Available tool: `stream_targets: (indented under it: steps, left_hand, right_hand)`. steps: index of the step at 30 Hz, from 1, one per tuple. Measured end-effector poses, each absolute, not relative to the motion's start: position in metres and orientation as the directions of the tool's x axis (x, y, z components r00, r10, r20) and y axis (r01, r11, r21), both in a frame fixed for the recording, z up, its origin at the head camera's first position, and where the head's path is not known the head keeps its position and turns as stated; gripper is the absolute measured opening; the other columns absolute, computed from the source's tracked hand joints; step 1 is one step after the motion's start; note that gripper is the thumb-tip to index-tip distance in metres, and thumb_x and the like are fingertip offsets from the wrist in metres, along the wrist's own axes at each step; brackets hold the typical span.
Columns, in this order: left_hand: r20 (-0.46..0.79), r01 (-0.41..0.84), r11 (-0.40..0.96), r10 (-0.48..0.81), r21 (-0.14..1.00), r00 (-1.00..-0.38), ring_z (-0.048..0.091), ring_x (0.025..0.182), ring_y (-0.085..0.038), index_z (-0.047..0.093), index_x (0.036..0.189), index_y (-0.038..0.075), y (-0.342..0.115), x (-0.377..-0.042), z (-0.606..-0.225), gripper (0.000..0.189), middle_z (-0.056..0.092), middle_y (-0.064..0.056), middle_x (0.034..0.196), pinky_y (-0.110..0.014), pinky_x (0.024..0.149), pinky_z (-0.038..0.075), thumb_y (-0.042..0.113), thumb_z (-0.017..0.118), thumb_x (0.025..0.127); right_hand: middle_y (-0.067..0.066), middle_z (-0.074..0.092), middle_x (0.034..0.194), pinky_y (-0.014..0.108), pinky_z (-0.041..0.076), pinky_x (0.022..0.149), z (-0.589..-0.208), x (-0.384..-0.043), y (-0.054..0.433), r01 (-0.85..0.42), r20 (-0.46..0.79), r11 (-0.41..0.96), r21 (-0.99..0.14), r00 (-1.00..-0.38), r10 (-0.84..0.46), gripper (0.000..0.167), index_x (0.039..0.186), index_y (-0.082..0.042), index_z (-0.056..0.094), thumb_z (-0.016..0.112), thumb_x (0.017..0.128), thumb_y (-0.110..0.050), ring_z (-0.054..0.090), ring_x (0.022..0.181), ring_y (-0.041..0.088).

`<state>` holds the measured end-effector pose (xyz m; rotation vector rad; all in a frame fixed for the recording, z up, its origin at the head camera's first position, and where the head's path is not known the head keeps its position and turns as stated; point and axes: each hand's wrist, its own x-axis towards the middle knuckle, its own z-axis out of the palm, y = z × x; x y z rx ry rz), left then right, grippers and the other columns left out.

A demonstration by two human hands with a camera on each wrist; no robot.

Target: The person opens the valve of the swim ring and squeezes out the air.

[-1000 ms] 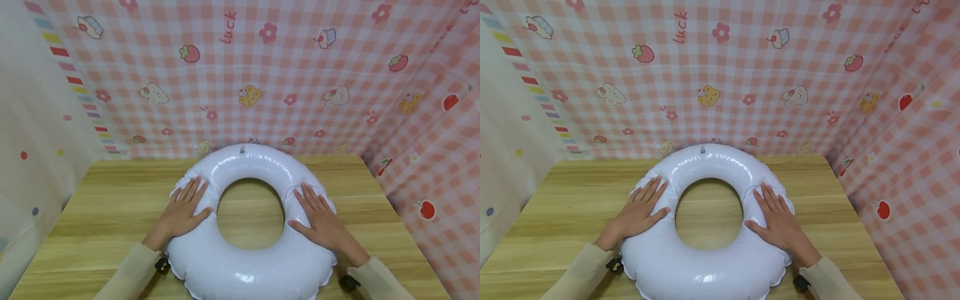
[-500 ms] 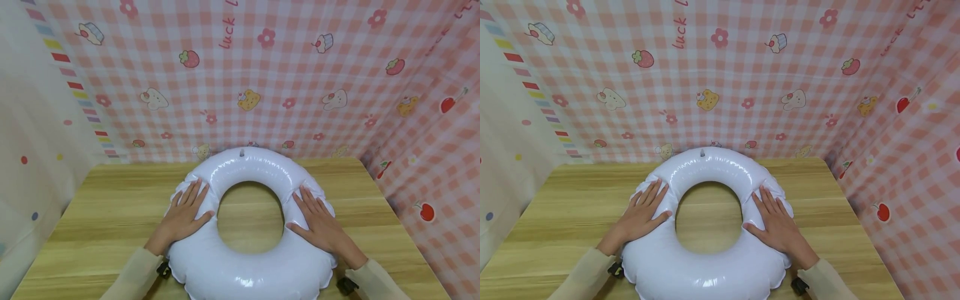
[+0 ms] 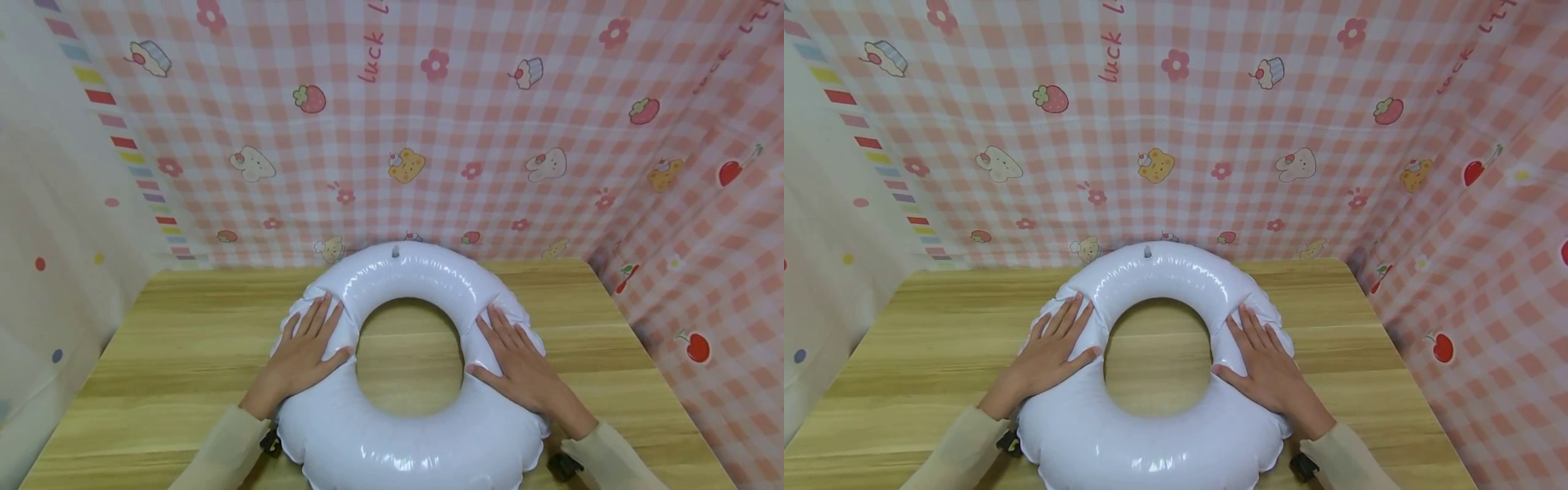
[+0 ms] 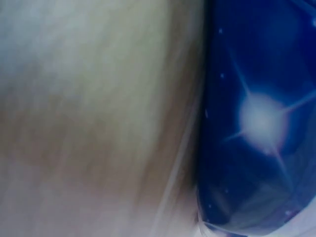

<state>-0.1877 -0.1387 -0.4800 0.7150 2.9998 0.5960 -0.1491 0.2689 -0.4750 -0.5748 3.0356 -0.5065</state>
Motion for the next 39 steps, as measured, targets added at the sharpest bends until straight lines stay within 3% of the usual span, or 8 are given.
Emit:
stream_targets:
  steps: [12,29,33,39]
  left_hand:
    - [0.056,0.42,0.834,0.43,0.357,-0.901,0.0,0.162,-0.031,0.011,0.167,0.016,-0.134,-0.189,-0.48,0.089,-0.003,-0.01,0.175,-0.065,0.124,0.004,0.066,0.044,0.101]
    - [0.086,0.446,0.813,0.448,0.375,-0.89,0.007,0.161,-0.037,0.017,0.165,0.009,-0.129,-0.186,-0.474,0.089,0.004,-0.017,0.174,-0.068,0.122,0.007,0.059,0.051,0.1]
    - [0.075,0.447,0.812,0.454,0.376,-0.888,0.002,0.162,-0.034,0.012,0.166,0.012,-0.129,-0.189,-0.478,0.091,-0.001,-0.014,0.174,-0.066,0.123,0.004,0.063,0.048,0.1]
    - [0.066,0.44,0.812,0.451,0.383,-0.89,0.001,0.162,-0.034,0.012,0.166,0.012,-0.128,-0.19,-0.48,0.092,-0.002,-0.014,0.174,-0.066,0.123,0.002,0.059,0.053,0.099]
  right_hand:
    - [0.013,0.002,0.174,0.061,0.011,0.126,-0.476,-0.149,0.266,-0.346,0.045,0.872,-0.345,-0.935,-0.353,0.09,0.165,-0.011,0.018,0.055,0.099,-0.06,0.005,0.161,0.035]
    - [0.013,0.001,0.174,0.061,0.011,0.127,-0.473,-0.151,0.261,-0.35,0.027,0.867,-0.356,-0.931,-0.365,0.09,0.165,-0.01,0.018,0.054,0.1,-0.06,0.004,0.161,0.035]
    - [0.013,0.001,0.174,0.06,0.01,0.127,-0.473,-0.152,0.26,-0.348,0.025,0.869,-0.352,-0.931,-0.364,0.09,0.165,-0.009,0.018,0.054,0.1,-0.06,0.005,0.161,0.035]
    - [0.014,0.002,0.174,0.061,0.011,0.127,-0.471,-0.152,0.259,-0.35,0.021,0.869,-0.35,-0.93,-0.366,0.089,0.165,-0.009,0.018,0.052,0.1,-0.06,0.005,0.161,0.036]
